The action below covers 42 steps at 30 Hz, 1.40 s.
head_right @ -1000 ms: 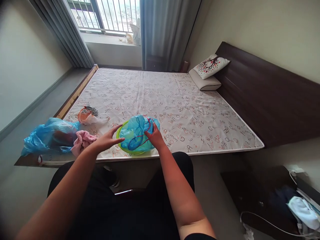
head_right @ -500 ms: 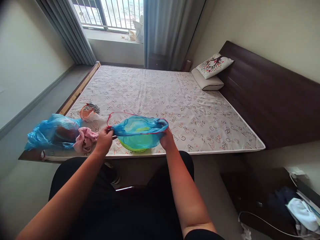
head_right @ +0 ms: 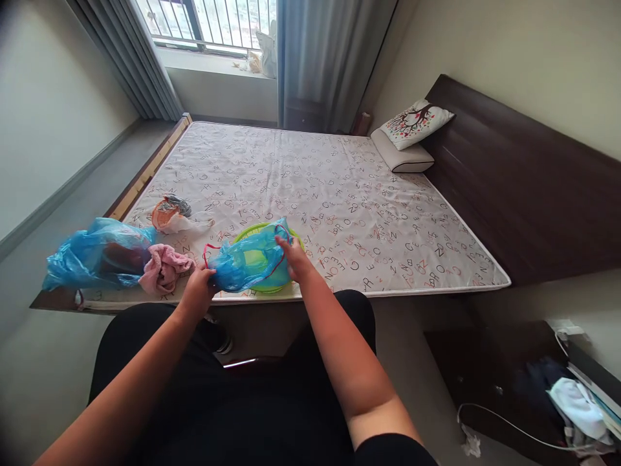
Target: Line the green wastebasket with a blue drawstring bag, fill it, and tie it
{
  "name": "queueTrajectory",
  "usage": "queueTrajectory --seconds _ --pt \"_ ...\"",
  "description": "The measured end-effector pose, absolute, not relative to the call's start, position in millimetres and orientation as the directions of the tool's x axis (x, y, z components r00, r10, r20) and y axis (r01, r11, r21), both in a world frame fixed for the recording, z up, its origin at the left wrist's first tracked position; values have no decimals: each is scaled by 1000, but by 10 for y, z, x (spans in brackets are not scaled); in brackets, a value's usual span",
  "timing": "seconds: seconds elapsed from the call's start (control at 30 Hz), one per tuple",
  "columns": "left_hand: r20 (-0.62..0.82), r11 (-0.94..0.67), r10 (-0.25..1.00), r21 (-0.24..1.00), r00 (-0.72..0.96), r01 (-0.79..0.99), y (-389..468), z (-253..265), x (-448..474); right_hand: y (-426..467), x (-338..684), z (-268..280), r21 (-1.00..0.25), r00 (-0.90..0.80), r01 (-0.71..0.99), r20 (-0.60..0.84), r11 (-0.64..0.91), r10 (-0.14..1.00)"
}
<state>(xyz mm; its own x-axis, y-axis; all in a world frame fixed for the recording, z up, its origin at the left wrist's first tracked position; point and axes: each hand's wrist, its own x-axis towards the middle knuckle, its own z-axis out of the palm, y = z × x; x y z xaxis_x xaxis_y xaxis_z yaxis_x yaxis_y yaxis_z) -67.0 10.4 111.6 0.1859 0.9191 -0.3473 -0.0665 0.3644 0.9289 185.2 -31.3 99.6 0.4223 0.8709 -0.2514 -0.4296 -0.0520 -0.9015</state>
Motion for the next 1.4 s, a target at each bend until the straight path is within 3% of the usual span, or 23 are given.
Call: queueTrajectory --seconds 0.17,0.27,0.33,0.43,0.57,0.67,0.8,0.9,1.0,1.27,1.33,1.4 --pt "-314 320 937 947 155 -14 84 1053 -714 -181 2001 907 -986 557 9 -133 -166 820" --pt "-263 256 961 963 83 77 103 939 -811 -398 2212 946 -914 694 345 95 -214 713" --pt "-215 205 975 965 49 163 98 866 -877 -588 2325 965 -843 763 455 203 -287 614" --pt "-205 194 976 971 68 138 31 813 -916 -830 2384 932 -879 808 330 74 -345 584" --pt "-342 365 928 914 144 -176 -129 858 -860 -1023 2268 828 -956 691 -215 -293 -199 661" --pt "-453 492 870 772 194 -403 -210 915 -823 -1136 2168 782 -825 536 -564 -396 -33 745" --pt "-560 603 783 576 271 -552 -236 897 -811 -1277 2144 711 -649 306 -760 -417 -44 856" --pt "-622 649 729 494 287 -579 -262 769 -761 -1322 2167 618 -577 236 -813 -441 -72 866" --pt "-687 687 688 514 233 -514 -298 559 -667 -1289 2174 515 -571 248 -817 -470 -78 847" --pt "-797 768 604 579 11 -272 7 224 -719 -927 2278 250 -834 619 -550 -435 -35 654" --pt "-729 695 681 670 -59 -261 117 265 -821 -894 2347 251 -847 648 -532 -420 -17 635" --pt "-482 464 865 874 -140 -147 197 335 -910 -909 2406 304 -913 715 -408 -327 -12 618"
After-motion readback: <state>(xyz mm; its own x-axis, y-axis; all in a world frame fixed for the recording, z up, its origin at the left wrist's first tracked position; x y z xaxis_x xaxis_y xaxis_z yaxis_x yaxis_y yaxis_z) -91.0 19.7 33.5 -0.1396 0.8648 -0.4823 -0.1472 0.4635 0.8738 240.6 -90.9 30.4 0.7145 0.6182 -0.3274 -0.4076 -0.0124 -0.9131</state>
